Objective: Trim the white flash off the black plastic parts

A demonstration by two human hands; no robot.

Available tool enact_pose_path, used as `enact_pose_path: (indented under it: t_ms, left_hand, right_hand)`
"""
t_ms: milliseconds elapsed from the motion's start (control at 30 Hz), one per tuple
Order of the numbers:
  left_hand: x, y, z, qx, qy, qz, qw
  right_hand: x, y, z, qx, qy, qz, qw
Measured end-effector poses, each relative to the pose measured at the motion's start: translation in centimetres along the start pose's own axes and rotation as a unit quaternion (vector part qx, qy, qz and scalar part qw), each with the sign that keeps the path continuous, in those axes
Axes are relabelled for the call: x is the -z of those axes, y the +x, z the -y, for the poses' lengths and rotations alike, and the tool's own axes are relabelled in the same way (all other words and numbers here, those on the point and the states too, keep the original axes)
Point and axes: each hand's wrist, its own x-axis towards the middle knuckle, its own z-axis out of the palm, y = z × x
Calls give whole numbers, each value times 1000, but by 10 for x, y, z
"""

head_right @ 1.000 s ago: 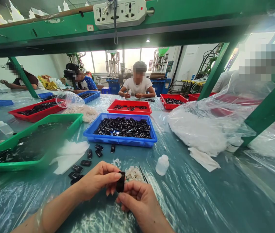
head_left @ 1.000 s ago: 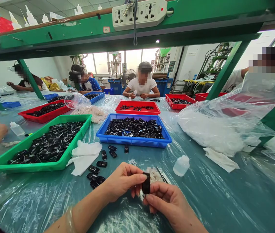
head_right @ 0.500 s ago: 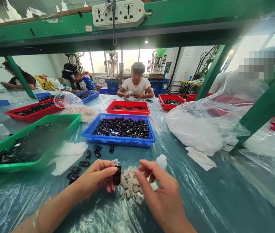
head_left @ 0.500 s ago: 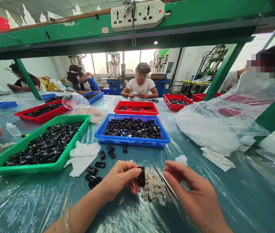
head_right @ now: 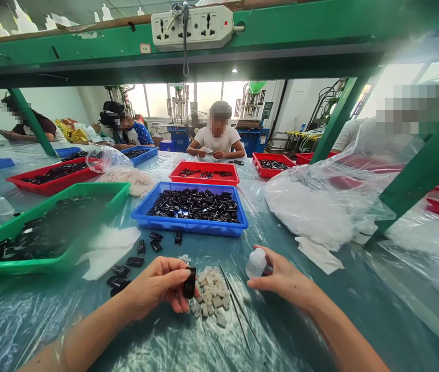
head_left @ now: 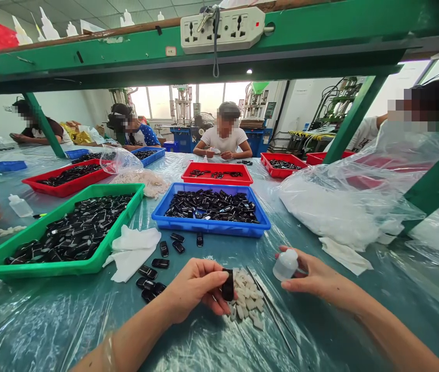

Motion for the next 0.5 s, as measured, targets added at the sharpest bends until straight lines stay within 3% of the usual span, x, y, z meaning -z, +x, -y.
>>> enact_pose_path:
  t_ms: [233,500]
  left_hand:
    - [0,-1,0,12,-7,6,1000]
    - [-4,-5,0,16,-20,38,999]
  right_hand:
    - [-14,8,-6,23,1,-17,1000]
    - [-21,-6,13,80,-42,-89,992]
